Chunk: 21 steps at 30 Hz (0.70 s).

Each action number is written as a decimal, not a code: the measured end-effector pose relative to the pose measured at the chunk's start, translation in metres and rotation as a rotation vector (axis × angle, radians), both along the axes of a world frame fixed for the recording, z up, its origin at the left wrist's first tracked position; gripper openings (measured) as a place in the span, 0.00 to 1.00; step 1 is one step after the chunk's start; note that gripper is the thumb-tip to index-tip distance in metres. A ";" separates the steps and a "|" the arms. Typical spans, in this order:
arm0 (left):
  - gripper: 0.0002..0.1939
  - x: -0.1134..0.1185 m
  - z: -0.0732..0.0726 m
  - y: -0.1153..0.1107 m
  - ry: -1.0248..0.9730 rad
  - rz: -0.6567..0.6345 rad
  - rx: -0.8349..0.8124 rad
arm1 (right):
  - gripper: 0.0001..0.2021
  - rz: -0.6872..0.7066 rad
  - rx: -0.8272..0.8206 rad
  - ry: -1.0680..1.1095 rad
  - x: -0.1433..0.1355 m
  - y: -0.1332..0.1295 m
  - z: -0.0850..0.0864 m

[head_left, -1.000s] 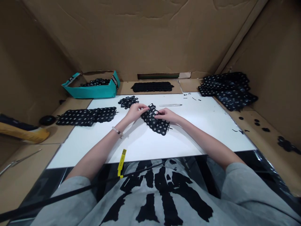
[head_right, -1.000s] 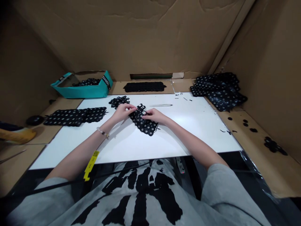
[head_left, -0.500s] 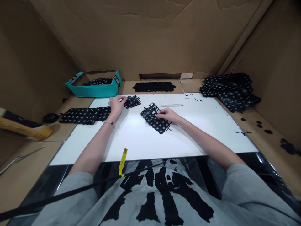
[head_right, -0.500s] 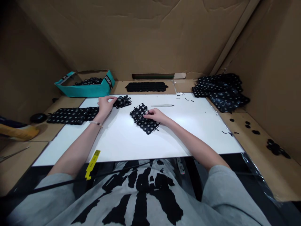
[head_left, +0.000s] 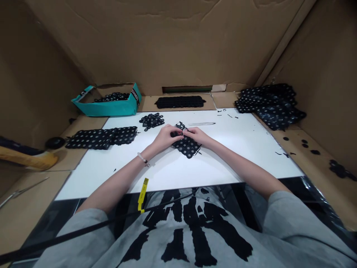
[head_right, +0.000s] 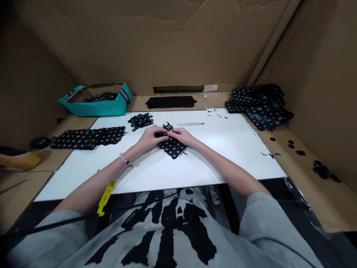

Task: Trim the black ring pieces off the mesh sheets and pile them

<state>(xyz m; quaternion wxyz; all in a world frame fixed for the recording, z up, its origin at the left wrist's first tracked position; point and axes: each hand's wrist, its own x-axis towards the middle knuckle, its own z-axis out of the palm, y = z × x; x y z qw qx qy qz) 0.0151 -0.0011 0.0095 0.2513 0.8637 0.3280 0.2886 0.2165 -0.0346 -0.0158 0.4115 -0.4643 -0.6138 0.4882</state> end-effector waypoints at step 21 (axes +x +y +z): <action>0.09 -0.081 -0.008 0.086 -0.159 0.701 0.259 | 0.20 -0.026 -0.133 0.025 0.001 -0.003 -0.001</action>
